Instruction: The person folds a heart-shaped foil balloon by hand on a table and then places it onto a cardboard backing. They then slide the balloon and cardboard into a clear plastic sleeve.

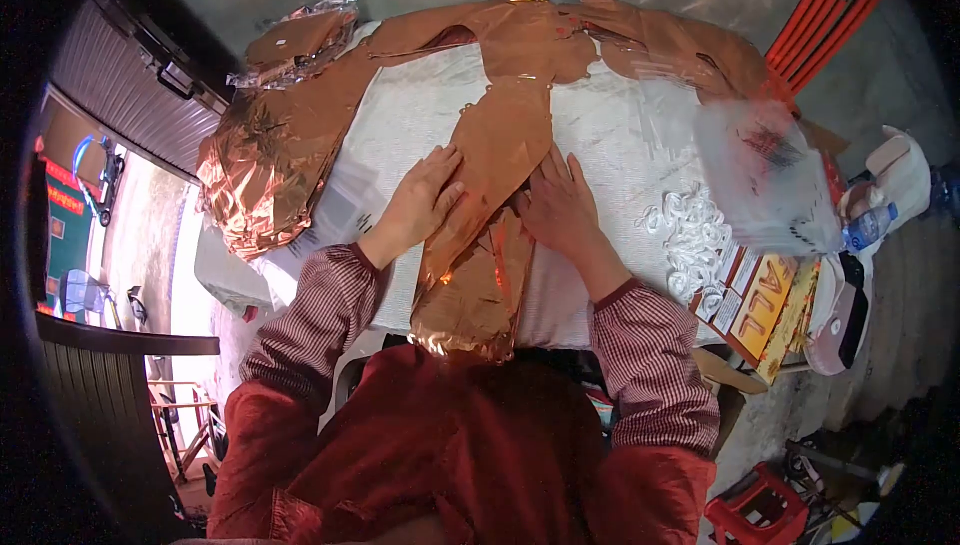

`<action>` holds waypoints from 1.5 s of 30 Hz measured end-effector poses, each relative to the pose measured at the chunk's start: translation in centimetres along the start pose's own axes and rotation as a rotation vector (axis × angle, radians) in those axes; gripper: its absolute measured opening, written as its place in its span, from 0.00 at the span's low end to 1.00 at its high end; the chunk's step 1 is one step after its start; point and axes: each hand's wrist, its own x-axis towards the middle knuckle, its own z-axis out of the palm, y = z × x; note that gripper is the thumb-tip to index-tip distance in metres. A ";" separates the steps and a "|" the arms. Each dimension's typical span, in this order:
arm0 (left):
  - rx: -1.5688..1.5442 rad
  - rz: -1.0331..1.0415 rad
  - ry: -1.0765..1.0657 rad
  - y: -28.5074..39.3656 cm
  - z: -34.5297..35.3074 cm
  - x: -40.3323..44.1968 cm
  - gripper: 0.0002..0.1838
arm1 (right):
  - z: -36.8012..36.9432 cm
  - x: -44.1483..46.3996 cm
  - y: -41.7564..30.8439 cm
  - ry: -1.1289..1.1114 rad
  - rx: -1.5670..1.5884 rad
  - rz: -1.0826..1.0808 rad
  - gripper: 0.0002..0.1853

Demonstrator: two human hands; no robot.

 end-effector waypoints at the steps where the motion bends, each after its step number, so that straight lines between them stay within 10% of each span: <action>1: 0.080 0.001 -0.008 0.0 0.0 0.0 0.26 | -0.1 0.0 0.0 0.007 0.021 -0.006 0.33; 45: 0.143 0.278 -0.133 0.5 0.4 2.6 0.36 | -1.7 0.3 0.2 0.015 0.094 -0.015 0.27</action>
